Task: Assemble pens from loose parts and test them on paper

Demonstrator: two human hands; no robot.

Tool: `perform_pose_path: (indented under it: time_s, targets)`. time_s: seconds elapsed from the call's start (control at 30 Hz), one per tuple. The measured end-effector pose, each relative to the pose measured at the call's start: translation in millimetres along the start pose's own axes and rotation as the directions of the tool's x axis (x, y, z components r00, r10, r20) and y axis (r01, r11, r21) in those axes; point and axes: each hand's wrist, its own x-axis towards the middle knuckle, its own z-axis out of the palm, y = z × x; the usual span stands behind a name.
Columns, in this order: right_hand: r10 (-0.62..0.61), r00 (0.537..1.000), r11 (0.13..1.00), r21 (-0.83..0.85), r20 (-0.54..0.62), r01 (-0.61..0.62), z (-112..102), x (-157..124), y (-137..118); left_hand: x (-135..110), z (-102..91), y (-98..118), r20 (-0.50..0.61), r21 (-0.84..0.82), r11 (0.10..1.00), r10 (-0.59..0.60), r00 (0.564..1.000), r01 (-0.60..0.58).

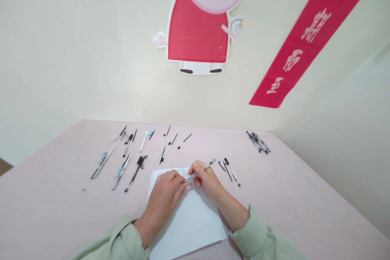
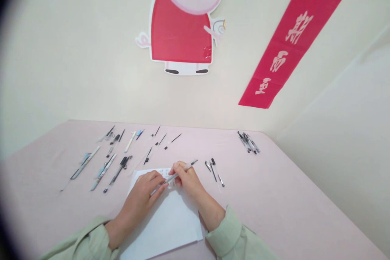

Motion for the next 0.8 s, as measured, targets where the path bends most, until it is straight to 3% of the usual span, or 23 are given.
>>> perform_pose_path:
  time_s: [0.13, 0.27, 0.53, 0.73, 0.8]
  targets:
    - [0.114, 0.993, 0.913, 0.393, 0.014, -0.111, -8.8, 3.5, -9.0, 1.2, 1.4, -4.3, -0.022, -0.006, 0.998, -0.059, 0.998, 0.058]
    - [0.157, 0.983, 0.797, 0.576, 0.091, -0.181, -17.4, 6.1, -9.3, 1.7, 7.9, -11.8, -0.017, -0.048, 0.995, -0.093, 0.996, 0.092]
    - [0.132, 0.977, 0.757, 0.618, 0.170, -0.210, -17.7, 5.9, -5.7, 2.0, 8.5, -11.0, -0.012, -0.108, 0.990, -0.095, 0.995, 0.093]
    - [0.151, 0.978, 0.753, 0.624, 0.145, -0.208, -17.1, 5.9, -9.1, 1.4, 9.5, -12.5, -0.006, -0.112, 0.988, -0.111, 0.994, 0.110]
    - [0.153, 0.979, 0.788, 0.581, 0.136, -0.203, -14.4, 5.3, -7.6, 1.5, 10.0, -12.7, -0.009, -0.120, 0.986, -0.116, 0.993, 0.114]
